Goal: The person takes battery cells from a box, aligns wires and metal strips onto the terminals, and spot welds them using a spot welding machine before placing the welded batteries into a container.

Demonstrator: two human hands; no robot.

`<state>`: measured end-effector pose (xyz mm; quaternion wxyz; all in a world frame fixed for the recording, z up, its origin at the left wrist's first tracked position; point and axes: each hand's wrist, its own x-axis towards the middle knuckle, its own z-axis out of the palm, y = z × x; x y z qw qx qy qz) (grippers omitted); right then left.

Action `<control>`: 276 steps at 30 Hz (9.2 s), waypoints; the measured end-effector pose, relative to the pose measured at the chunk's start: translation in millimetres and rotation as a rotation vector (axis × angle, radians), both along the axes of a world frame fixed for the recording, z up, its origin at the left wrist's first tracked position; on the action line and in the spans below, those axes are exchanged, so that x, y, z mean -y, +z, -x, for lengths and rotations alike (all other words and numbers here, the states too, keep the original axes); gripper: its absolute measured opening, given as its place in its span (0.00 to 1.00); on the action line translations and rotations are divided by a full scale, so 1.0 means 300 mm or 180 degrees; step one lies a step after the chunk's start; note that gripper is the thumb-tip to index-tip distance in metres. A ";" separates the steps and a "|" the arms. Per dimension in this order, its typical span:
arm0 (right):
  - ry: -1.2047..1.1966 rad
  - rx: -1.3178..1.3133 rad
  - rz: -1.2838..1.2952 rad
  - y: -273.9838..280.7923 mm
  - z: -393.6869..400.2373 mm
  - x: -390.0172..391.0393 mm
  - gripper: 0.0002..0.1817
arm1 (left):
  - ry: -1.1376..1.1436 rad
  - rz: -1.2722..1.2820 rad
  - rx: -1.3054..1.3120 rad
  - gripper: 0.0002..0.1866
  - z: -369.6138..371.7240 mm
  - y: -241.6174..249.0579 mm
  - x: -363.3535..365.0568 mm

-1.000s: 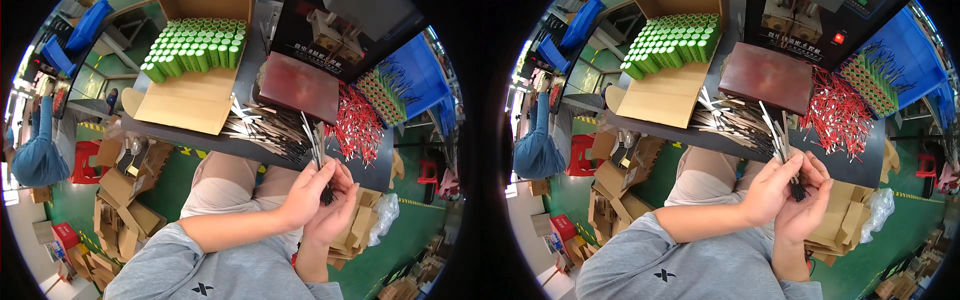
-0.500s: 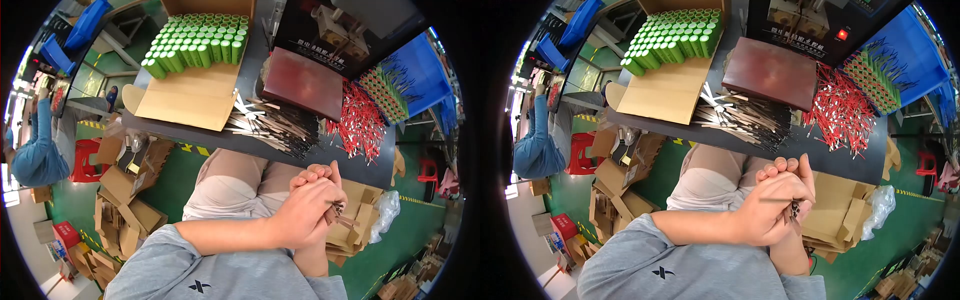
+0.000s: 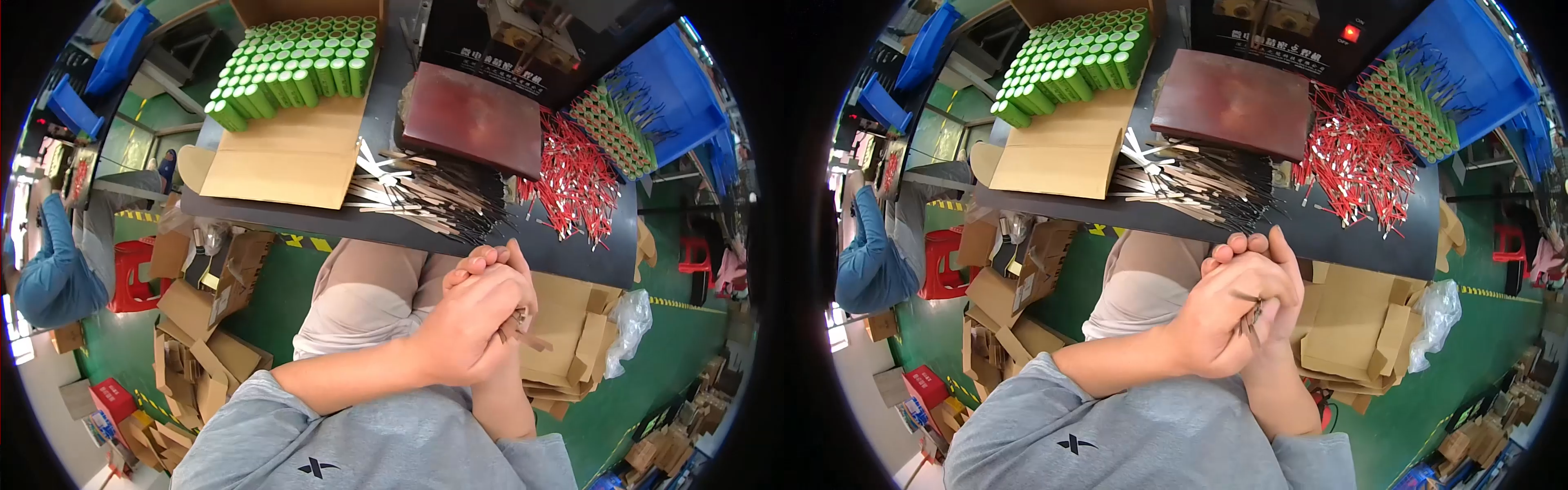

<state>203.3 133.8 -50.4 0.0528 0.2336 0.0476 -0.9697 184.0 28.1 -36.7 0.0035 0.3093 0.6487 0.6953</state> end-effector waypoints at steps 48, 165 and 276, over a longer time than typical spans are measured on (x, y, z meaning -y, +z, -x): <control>0.1250 -0.2404 -0.4937 0.124 0.014 -0.082 0.11 | -0.2572 -0.0166 0.3897 0.09 0.090 -0.056 0.184; 0.0029 -0.0864 -0.3963 0.259 0.548 -0.155 0.07 | 0.1165 0.0581 -0.0926 0.16 0.610 0.105 0.047; -0.0639 -0.1708 -0.6033 0.246 0.507 -0.166 0.08 | 0.0586 0.1255 -0.0825 0.19 0.616 0.134 0.101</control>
